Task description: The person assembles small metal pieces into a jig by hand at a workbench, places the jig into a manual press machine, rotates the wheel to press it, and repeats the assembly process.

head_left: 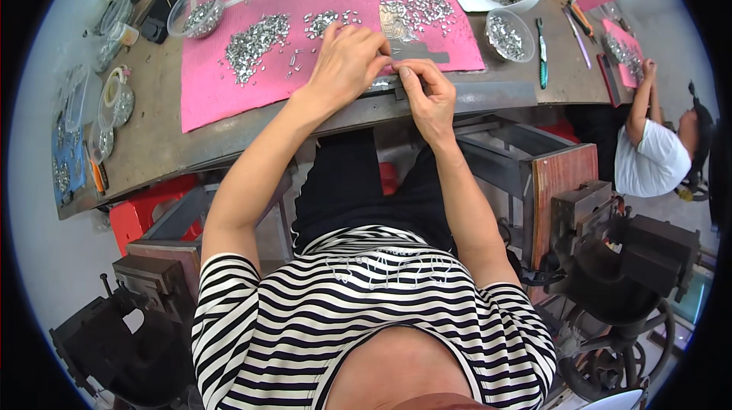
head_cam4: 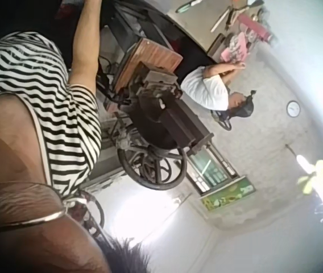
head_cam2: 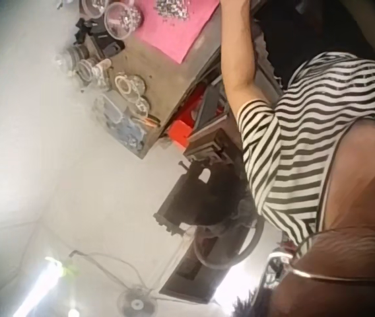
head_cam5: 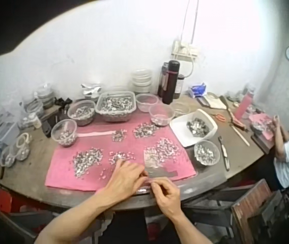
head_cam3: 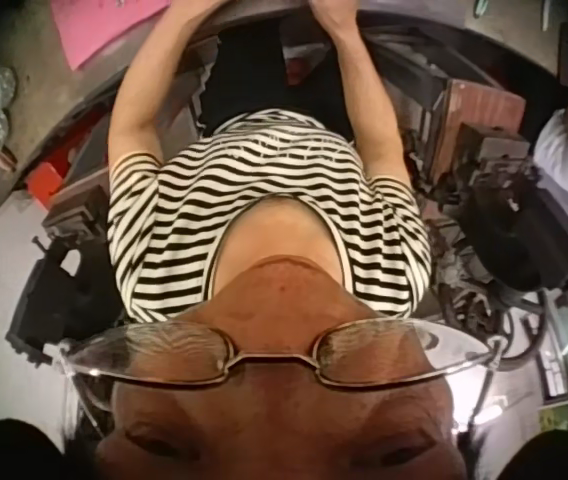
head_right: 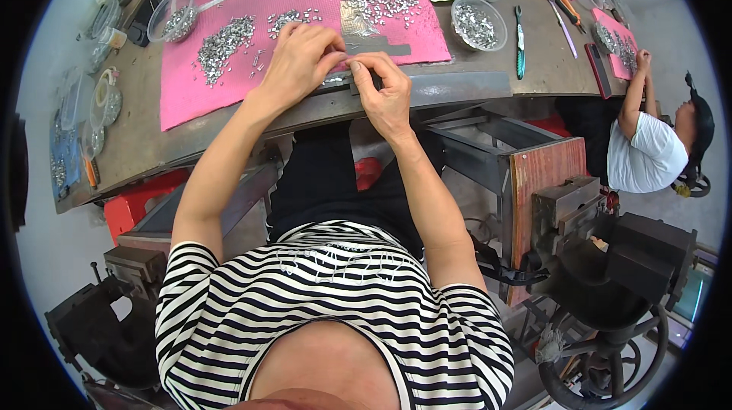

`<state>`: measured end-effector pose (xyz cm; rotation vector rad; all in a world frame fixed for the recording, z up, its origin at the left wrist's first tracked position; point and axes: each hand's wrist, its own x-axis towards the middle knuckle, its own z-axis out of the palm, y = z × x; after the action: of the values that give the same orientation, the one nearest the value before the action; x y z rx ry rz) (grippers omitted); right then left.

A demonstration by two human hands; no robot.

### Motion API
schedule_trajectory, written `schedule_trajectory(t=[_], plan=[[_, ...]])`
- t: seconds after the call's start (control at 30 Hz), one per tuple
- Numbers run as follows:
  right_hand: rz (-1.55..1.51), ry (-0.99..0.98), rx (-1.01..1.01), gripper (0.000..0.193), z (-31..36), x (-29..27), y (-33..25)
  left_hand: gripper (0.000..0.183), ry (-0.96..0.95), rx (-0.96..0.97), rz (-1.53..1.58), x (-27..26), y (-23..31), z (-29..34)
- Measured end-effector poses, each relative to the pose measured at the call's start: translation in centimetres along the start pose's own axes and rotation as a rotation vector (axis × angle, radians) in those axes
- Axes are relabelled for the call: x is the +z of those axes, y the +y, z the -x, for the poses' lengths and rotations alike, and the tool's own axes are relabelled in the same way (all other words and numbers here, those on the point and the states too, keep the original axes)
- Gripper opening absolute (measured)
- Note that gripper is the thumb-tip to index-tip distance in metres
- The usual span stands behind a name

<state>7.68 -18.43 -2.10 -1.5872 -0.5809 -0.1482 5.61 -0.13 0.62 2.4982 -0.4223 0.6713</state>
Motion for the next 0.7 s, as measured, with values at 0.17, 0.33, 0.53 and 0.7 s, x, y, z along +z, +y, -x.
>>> schedule_trajectory(t=[0.17, 0.33, 0.53, 0.7], plan=[[0.001, 0.005, -0.005, 0.008, 0.0, 0.0, 0.1, 0.015, -0.195, -0.027, -0.085, 1.4, -0.9, -2.4], [-0.008, 0.005, 0.004, 0.008, 0.0, -0.1, 0.4, 0.014, -0.268, -0.036, -0.071, 1.8, -1.1, -3.1], [-0.014, -0.008, 0.007, 0.008, -0.1, -0.3, 0.5, 0.012, -0.162, 0.031, -0.023, 1.7, -1.6, -2.3], [-0.031, -0.121, 0.061, 0.010, -0.3, -0.9, -0.1, 0.008, -0.108, -0.200, 0.192, 0.0, -2.2, -1.2]])
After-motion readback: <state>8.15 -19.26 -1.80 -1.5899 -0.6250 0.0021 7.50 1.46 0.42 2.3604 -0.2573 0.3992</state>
